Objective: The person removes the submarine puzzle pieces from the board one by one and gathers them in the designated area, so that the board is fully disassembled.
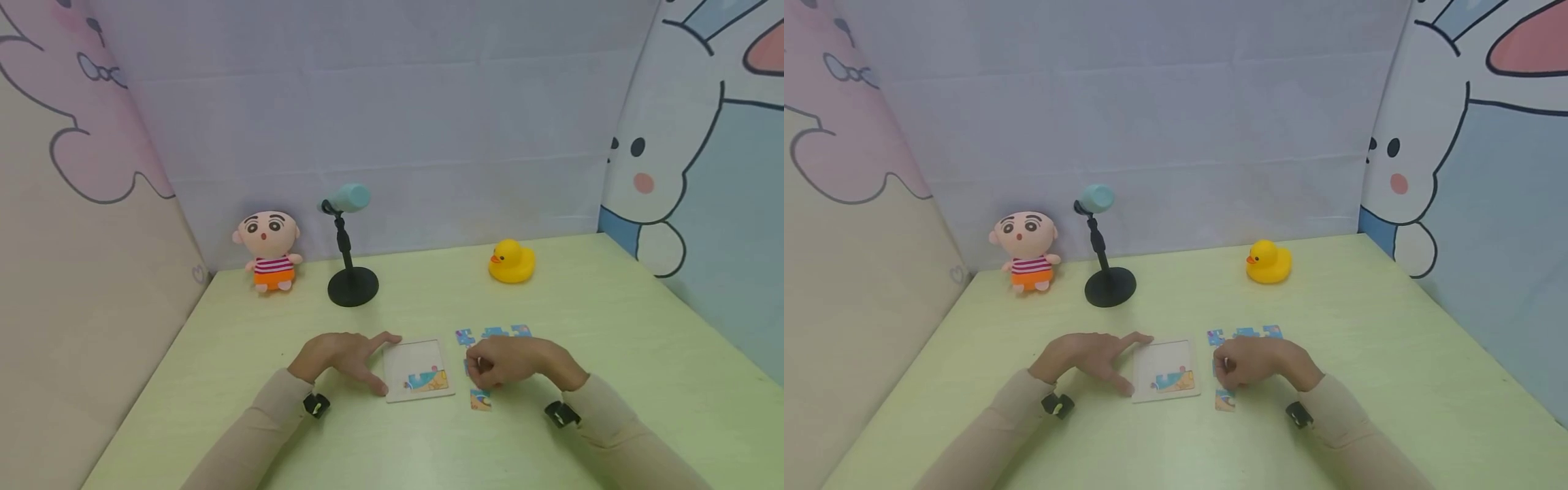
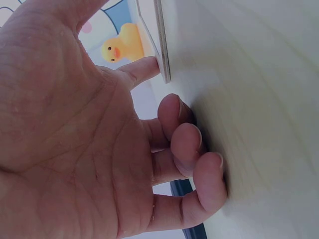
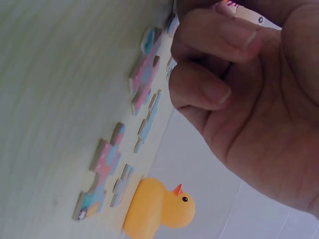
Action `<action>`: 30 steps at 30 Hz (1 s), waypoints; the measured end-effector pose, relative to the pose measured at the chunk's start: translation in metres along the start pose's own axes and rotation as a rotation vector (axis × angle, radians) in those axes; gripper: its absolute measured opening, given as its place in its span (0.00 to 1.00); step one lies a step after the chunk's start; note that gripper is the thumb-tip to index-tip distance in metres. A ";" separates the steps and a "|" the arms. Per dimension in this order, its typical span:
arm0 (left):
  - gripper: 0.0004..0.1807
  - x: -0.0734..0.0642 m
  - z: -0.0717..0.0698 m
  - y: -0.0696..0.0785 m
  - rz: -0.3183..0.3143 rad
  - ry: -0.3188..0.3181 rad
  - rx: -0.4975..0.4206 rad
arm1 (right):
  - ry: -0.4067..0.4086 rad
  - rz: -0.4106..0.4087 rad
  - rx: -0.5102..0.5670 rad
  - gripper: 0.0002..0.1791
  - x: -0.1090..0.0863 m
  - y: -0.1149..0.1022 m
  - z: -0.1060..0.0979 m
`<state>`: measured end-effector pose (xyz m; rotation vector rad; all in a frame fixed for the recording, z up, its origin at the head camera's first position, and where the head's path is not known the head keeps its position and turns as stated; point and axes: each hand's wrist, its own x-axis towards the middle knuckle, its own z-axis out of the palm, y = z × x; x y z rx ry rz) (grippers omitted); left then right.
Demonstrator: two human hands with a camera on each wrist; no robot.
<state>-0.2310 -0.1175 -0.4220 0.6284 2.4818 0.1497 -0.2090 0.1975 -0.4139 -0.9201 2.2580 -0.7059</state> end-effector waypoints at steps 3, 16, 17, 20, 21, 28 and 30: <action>0.51 0.000 0.001 -0.001 0.001 -0.001 -0.001 | -0.003 0.000 0.011 0.06 0.001 0.001 0.000; 0.51 0.001 0.002 -0.003 0.000 -0.009 0.000 | 0.024 -0.022 -0.045 0.06 0.011 -0.001 -0.005; 0.51 0.001 0.002 -0.003 -0.002 -0.010 0.000 | 0.026 -0.025 -0.051 0.06 0.012 -0.002 -0.006; 0.51 0.001 0.001 -0.003 -0.005 -0.013 0.002 | 0.027 -0.023 -0.053 0.06 0.015 -0.005 -0.006; 0.51 0.001 0.001 -0.003 -0.004 -0.012 0.005 | 0.027 -0.018 -0.052 0.06 0.017 -0.006 -0.006; 0.51 0.001 0.000 -0.002 -0.003 -0.010 0.005 | 0.019 -0.047 -0.073 0.08 0.028 -0.013 -0.006; 0.51 0.001 0.000 -0.002 -0.004 -0.011 0.004 | 0.021 -0.068 -0.096 0.07 0.032 -0.014 -0.006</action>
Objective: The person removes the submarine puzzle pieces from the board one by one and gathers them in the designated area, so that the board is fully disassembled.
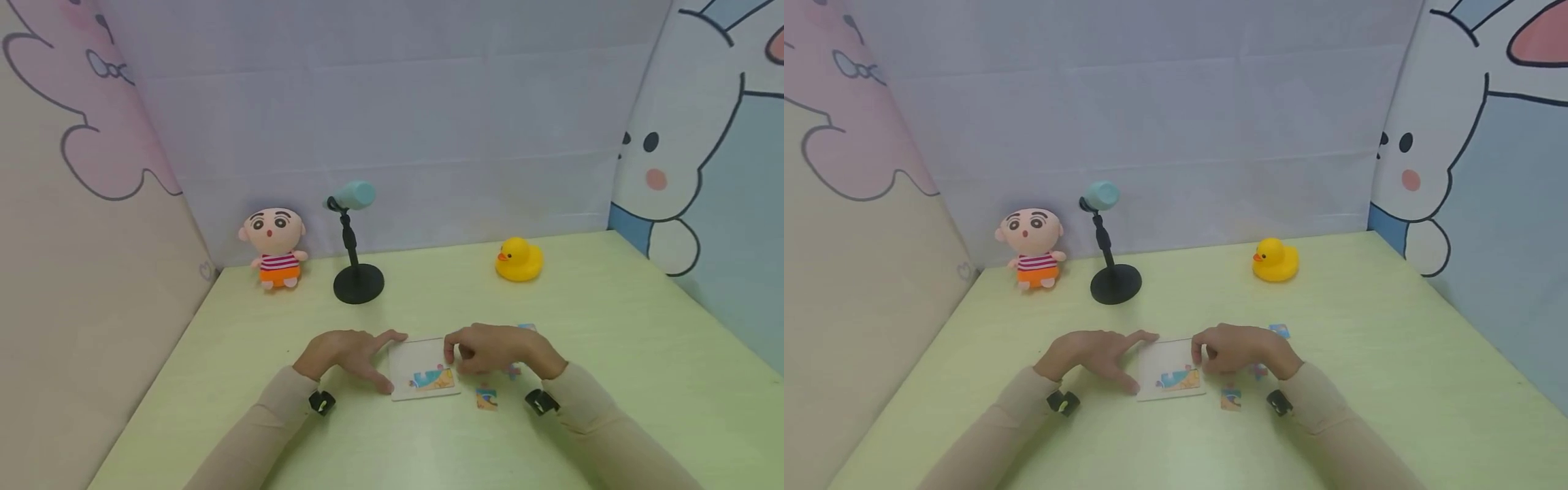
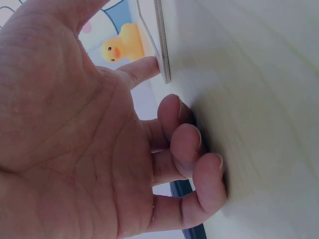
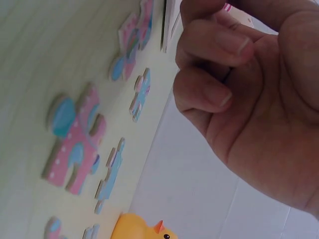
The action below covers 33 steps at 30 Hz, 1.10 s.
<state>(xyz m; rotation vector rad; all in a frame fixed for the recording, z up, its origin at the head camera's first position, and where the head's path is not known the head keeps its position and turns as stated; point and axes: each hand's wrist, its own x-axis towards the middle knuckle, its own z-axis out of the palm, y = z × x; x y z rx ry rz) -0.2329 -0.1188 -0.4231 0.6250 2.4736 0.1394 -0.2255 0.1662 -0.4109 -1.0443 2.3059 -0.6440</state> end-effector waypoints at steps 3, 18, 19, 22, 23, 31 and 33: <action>0.51 0.001 0.000 0.000 0.002 0.002 0.005 | 0.003 -0.018 -0.021 0.06 0.005 -0.002 0.001; 0.51 -0.001 -0.001 -0.001 0.013 0.007 0.016 | -0.028 0.010 -0.068 0.11 0.041 -0.026 0.018; 0.51 0.000 -0.001 -0.001 0.015 0.008 0.017 | -0.027 0.010 -0.072 0.11 0.042 -0.027 0.018; 0.52 0.000 0.000 -0.002 0.018 0.010 0.025 | -0.022 0.008 -0.082 0.11 0.044 -0.032 0.020; 0.52 0.000 0.000 -0.002 0.017 0.010 0.026 | -0.021 0.009 -0.084 0.12 0.044 -0.032 0.021; 0.51 0.000 0.001 -0.002 0.009 0.009 0.017 | 0.006 -0.011 -0.091 0.12 0.045 -0.033 0.025; 0.51 -0.001 0.001 -0.002 0.010 0.009 0.012 | 0.018 -0.020 -0.086 0.12 0.046 -0.033 0.026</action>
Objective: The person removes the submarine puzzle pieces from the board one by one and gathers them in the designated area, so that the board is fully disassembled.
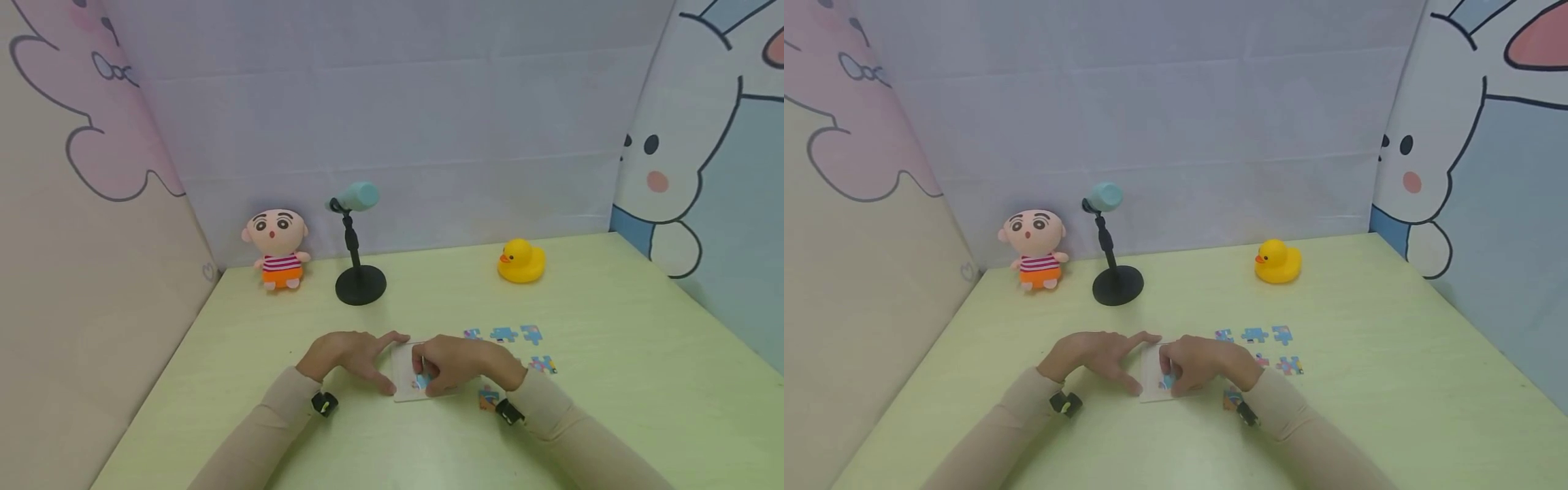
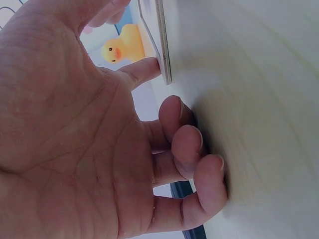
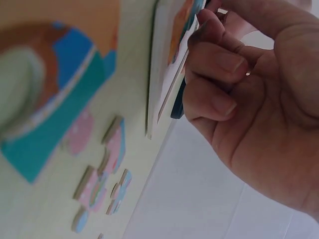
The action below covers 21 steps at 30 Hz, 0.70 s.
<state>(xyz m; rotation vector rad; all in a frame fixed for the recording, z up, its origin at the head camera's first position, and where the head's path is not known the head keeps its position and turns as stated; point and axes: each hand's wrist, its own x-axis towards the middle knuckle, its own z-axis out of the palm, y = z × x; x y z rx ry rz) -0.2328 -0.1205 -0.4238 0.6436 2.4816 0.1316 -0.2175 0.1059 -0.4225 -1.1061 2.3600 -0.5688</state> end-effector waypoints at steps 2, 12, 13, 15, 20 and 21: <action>0.51 0.000 0.000 0.000 0.003 -0.001 0.001 | 0.013 -0.009 -0.012 0.13 0.001 0.000 0.000; 0.51 -0.001 0.000 0.001 -0.006 -0.006 -0.003 | 0.026 -0.037 0.027 0.10 -0.001 -0.001 -0.004; 0.51 0.000 0.000 0.001 -0.007 -0.006 -0.002 | 0.024 -0.049 0.039 0.09 -0.002 -0.001 -0.004; 0.50 0.000 0.000 0.001 -0.007 -0.005 -0.003 | 0.024 -0.064 0.046 0.09 -0.003 0.000 -0.005; 0.50 0.000 -0.001 0.002 -0.010 -0.010 -0.007 | 0.019 -0.062 0.068 0.07 -0.006 0.001 -0.006; 0.50 0.000 -0.001 0.002 -0.011 -0.011 -0.006 | 0.020 -0.058 0.076 0.07 -0.007 0.002 -0.007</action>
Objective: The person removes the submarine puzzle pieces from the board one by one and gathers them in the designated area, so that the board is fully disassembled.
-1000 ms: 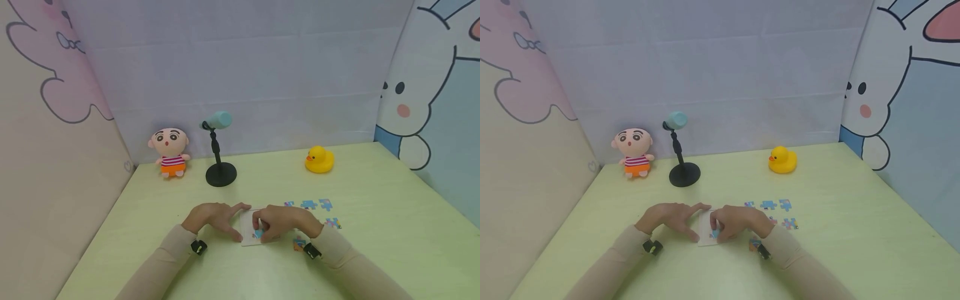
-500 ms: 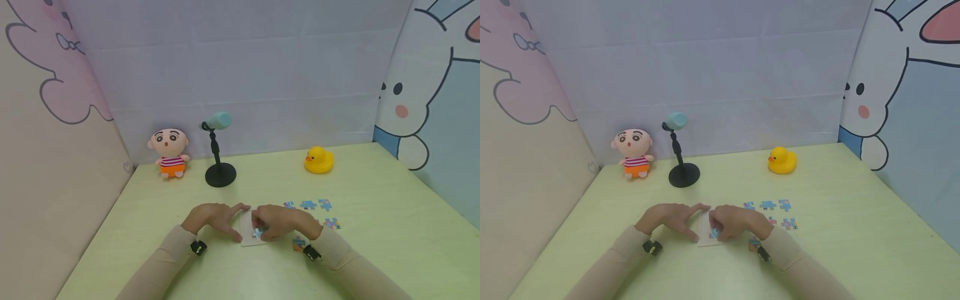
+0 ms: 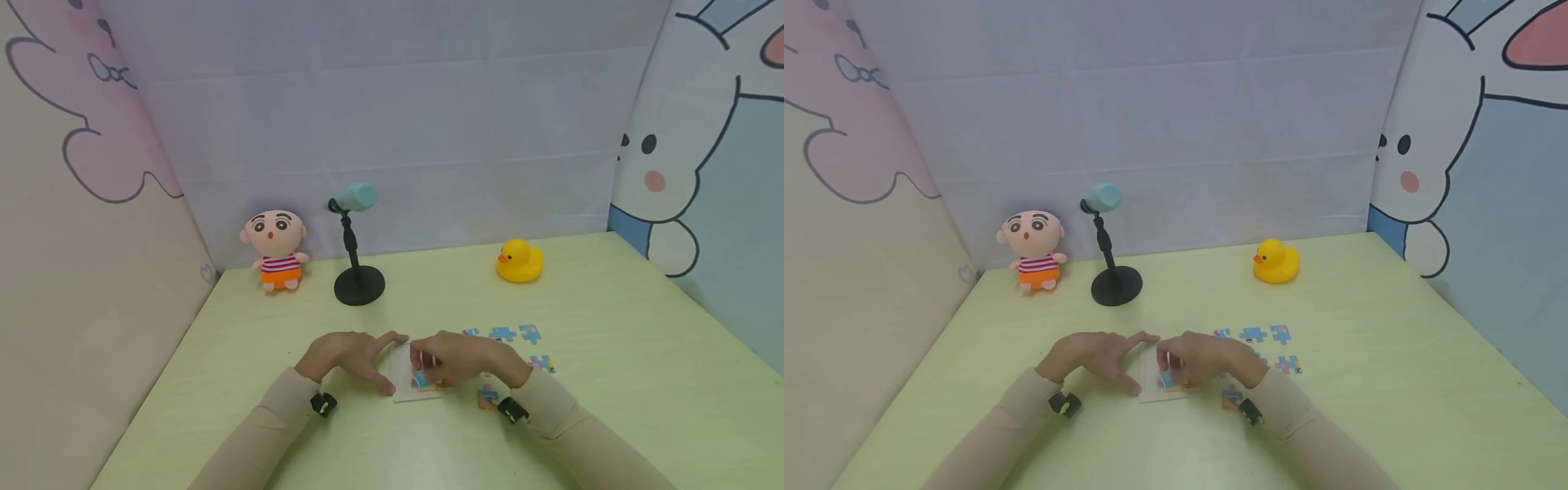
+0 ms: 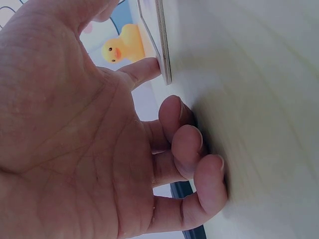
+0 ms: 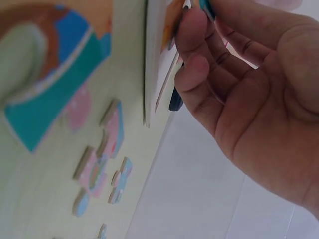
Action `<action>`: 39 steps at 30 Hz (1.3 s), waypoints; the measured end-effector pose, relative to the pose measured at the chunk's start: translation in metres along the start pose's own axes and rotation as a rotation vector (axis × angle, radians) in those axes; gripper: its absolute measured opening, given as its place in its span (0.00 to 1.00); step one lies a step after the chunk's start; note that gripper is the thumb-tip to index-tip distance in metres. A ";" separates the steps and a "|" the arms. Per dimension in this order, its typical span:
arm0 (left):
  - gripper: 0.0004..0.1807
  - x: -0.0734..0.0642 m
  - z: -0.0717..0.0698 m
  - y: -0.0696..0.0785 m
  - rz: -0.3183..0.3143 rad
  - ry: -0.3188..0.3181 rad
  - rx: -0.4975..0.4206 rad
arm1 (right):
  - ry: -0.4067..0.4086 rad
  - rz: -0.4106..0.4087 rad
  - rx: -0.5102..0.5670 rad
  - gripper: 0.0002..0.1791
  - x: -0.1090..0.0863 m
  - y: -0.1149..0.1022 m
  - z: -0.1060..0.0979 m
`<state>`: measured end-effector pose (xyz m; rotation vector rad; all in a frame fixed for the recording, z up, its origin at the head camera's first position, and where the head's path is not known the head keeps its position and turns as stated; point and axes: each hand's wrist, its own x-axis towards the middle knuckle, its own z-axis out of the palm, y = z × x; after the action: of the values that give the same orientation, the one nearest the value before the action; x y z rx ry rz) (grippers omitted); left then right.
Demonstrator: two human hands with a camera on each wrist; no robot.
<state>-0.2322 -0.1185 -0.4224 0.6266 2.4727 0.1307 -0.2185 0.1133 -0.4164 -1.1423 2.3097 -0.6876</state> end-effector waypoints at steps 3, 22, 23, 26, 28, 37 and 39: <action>0.50 0.000 0.000 0.001 -0.004 0.001 0.002 | 0.011 0.007 0.014 0.06 -0.003 0.001 -0.003; 0.51 0.000 0.000 0.000 -0.009 0.000 0.006 | 0.024 0.020 0.025 0.06 -0.013 0.005 -0.011; 0.51 0.000 0.000 0.000 -0.007 0.001 0.006 | 0.026 0.021 0.026 0.06 -0.016 0.006 -0.012; 0.51 0.000 0.000 0.001 -0.006 0.002 0.003 | 0.029 0.014 0.038 0.05 -0.024 0.009 -0.015; 0.51 0.000 0.001 0.001 -0.003 0.004 0.000 | 0.034 0.003 0.038 0.04 -0.031 0.012 -0.016; 0.51 -0.001 0.001 0.001 0.003 0.007 -0.002 | 0.035 0.006 0.011 0.03 -0.065 0.025 -0.023; 0.51 -0.001 0.001 0.001 0.005 0.009 -0.003 | 0.035 0.029 0.003 0.03 -0.072 0.028 -0.025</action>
<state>-0.2308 -0.1178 -0.4223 0.6321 2.4790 0.1389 -0.2108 0.1926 -0.4011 -1.1011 2.3494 -0.7050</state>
